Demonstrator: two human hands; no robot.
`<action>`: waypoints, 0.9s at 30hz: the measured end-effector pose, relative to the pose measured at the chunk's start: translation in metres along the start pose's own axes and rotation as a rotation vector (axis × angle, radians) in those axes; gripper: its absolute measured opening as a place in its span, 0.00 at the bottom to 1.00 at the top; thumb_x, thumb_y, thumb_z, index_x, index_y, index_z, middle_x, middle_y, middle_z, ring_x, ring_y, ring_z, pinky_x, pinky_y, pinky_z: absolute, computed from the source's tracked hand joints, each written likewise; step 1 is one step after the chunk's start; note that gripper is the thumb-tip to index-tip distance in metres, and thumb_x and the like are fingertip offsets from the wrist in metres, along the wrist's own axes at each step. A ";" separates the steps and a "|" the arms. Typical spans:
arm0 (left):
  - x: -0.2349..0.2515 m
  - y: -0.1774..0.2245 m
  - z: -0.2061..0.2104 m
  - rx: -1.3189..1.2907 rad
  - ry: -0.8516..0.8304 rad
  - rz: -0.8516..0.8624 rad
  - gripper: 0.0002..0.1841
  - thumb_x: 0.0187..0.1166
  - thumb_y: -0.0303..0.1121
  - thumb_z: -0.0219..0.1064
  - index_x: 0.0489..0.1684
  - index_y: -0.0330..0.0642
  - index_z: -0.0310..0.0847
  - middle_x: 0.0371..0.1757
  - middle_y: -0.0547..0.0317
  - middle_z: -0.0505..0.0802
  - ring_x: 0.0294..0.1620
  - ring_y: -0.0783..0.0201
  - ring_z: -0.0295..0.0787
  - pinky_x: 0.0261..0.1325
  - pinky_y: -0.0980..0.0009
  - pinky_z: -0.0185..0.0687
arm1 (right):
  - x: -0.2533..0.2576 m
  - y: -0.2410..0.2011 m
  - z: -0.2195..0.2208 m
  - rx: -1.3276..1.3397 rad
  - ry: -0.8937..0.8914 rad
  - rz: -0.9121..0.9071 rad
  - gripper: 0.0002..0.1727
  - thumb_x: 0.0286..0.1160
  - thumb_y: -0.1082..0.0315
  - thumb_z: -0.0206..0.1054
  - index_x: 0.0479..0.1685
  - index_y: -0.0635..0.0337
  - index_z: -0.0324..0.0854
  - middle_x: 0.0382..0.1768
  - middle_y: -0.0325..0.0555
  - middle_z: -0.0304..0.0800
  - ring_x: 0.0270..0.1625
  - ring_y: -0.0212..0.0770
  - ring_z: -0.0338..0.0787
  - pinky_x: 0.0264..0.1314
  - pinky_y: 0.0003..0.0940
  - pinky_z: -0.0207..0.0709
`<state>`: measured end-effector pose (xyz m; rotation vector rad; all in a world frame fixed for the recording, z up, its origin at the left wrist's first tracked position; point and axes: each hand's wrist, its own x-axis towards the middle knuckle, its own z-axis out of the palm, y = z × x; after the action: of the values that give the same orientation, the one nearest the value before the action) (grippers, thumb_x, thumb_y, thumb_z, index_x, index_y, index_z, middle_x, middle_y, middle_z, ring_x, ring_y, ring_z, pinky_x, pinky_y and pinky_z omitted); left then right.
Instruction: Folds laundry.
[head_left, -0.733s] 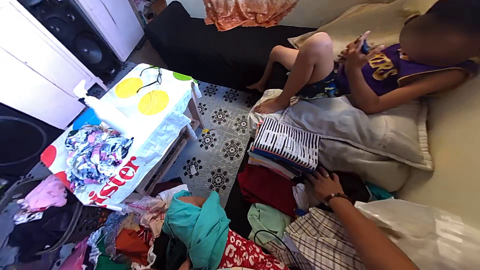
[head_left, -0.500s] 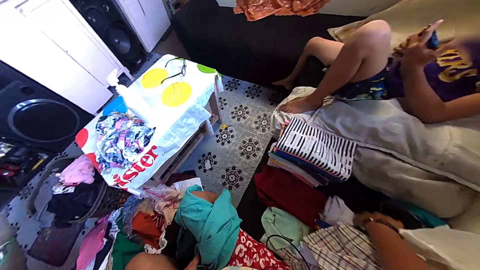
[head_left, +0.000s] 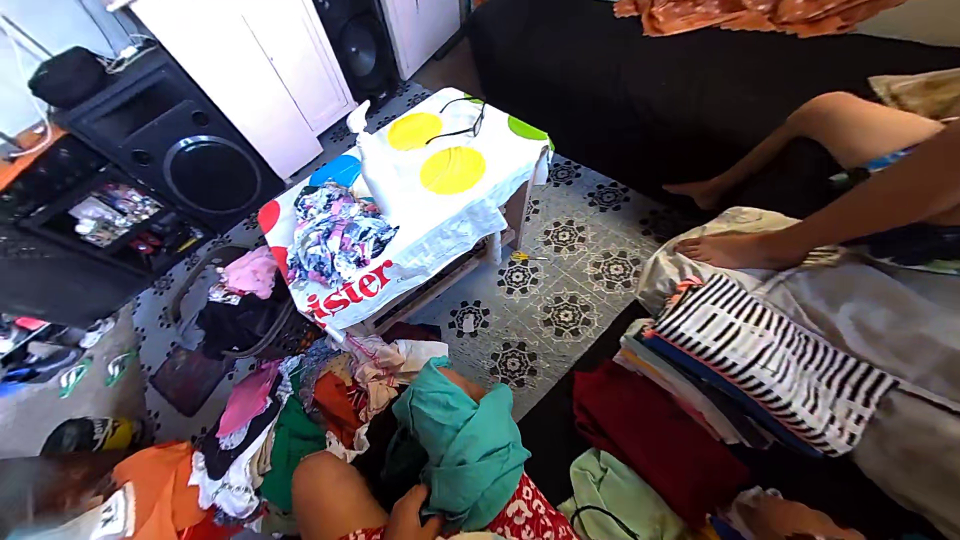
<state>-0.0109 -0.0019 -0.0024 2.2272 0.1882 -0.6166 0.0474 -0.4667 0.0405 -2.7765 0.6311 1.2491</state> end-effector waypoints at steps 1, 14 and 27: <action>0.002 -0.002 -0.004 -0.026 0.005 0.011 0.19 0.72 0.30 0.74 0.56 0.23 0.85 0.56 0.32 0.92 0.62 0.43 0.90 0.73 0.48 0.79 | 0.026 0.002 0.015 0.065 0.020 -0.164 0.28 0.88 0.55 0.59 0.60 0.80 0.83 0.63 0.86 0.82 0.72 0.84 0.77 0.73 0.84 0.58; -0.003 0.040 -0.145 -0.380 0.714 0.415 0.08 0.69 0.24 0.73 0.42 0.33 0.85 0.42 0.62 0.93 0.42 0.76 0.89 0.48 0.76 0.88 | -0.016 -0.286 -0.006 0.291 0.178 -1.152 0.27 0.63 0.68 0.78 0.65 0.69 0.84 0.69 0.71 0.81 0.74 0.73 0.78 0.73 0.72 0.70; -0.008 -0.043 -0.273 -0.070 1.153 0.079 0.10 0.76 0.27 0.71 0.48 0.28 0.89 0.44 0.39 0.94 0.43 0.52 0.92 0.53 0.52 0.85 | -0.084 -0.389 -0.146 0.106 0.166 -1.371 0.23 0.78 0.55 0.72 0.54 0.71 0.85 0.43 0.66 0.90 0.50 0.62 0.90 0.59 0.63 0.78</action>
<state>0.0693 0.2294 0.1256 2.2443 0.6668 0.7653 0.2471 -0.1091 0.1480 -2.2503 -1.0310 0.5871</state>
